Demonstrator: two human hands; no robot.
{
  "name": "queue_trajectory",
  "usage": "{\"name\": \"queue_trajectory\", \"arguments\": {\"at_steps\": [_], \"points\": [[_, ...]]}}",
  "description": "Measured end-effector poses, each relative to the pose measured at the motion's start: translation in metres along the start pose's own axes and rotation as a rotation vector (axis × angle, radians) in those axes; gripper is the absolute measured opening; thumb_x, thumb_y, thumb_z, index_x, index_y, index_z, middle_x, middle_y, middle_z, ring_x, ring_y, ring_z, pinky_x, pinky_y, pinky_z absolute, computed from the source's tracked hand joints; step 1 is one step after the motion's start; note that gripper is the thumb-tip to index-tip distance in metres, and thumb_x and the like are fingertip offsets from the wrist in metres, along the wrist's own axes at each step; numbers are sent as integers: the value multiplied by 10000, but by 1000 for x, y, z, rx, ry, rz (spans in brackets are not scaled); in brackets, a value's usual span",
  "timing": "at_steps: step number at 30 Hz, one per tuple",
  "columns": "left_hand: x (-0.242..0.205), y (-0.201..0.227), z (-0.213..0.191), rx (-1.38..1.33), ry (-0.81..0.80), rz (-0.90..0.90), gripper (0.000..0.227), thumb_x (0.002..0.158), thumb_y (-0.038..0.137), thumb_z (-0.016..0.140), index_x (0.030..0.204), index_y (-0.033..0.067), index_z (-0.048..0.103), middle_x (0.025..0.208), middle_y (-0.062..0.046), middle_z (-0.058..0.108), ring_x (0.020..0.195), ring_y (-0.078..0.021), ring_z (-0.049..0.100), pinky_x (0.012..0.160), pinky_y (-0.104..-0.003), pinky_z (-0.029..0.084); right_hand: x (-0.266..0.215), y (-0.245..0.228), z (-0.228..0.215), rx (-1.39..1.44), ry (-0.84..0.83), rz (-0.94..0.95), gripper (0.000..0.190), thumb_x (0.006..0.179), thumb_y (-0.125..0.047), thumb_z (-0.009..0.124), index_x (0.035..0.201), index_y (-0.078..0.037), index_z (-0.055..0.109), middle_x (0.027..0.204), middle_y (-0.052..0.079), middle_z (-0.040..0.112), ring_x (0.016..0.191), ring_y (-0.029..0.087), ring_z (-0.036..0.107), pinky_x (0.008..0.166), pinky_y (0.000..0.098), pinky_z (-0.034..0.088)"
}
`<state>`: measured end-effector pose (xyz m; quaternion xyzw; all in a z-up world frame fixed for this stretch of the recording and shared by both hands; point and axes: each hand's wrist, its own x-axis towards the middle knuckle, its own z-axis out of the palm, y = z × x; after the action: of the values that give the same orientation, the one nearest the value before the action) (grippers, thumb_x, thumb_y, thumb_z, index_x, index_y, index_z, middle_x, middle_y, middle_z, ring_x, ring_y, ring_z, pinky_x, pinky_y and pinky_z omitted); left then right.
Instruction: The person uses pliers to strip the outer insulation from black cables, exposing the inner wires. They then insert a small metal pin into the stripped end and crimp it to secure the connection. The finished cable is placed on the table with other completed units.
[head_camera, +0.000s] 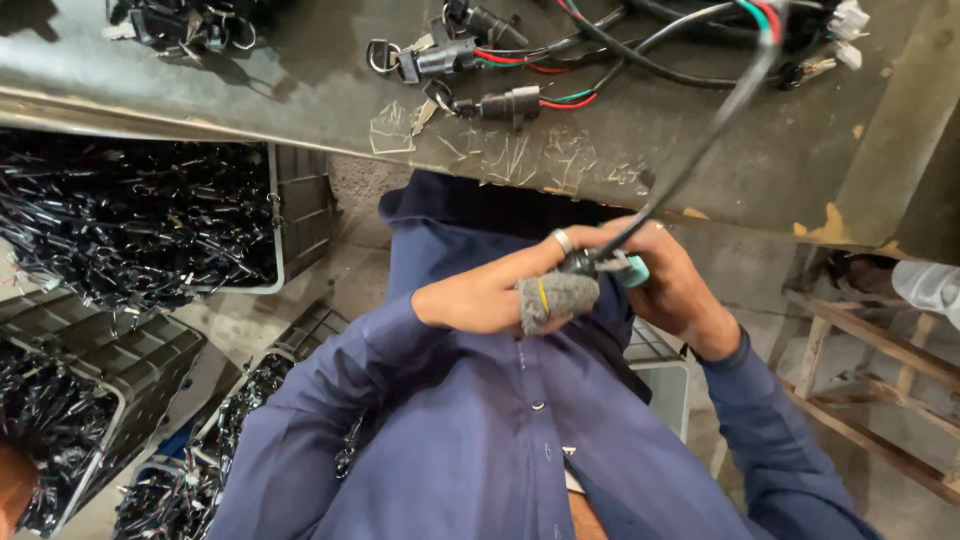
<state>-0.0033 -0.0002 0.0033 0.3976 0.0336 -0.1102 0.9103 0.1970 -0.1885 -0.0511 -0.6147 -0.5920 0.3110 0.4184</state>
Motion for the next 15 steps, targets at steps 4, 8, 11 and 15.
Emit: {"name": "queue_trajectory", "arguments": {"at_steps": [4,8,11,15], "points": [[-2,-1,-5,-23,-113,-43,616,1110,211,514,1656,179,231,949,8,518,773,-72,495,682,-252,435,7,-5,-14,-77,-32,-89,514,707,71,718,1171,-84,560,1090,126,635,965,340,652,842,405,527],[-2,-8,-5,372,43,356,398,1179,138,517,1537,110,345,1288,-91,583,1183,-202,562,1028,-358,471,8,-26,-23,-337,-54,101,463,701,85,685,1127,-70,588,1028,164,619,950,400,617,820,445,508],[6,-9,-4,643,362,385,418,1090,139,592,1466,68,424,1259,-119,664,1193,-264,666,1049,-383,511,6,-44,-16,-348,16,171,586,706,141,589,1272,-7,561,1189,224,630,1113,433,612,948,470,503],[15,-15,-6,786,561,239,442,990,114,626,1383,40,437,1108,-217,672,1039,-384,682,885,-405,533,1,-41,3,-425,45,215,603,728,111,653,1312,36,525,1197,258,613,1099,466,575,928,495,479]]}}
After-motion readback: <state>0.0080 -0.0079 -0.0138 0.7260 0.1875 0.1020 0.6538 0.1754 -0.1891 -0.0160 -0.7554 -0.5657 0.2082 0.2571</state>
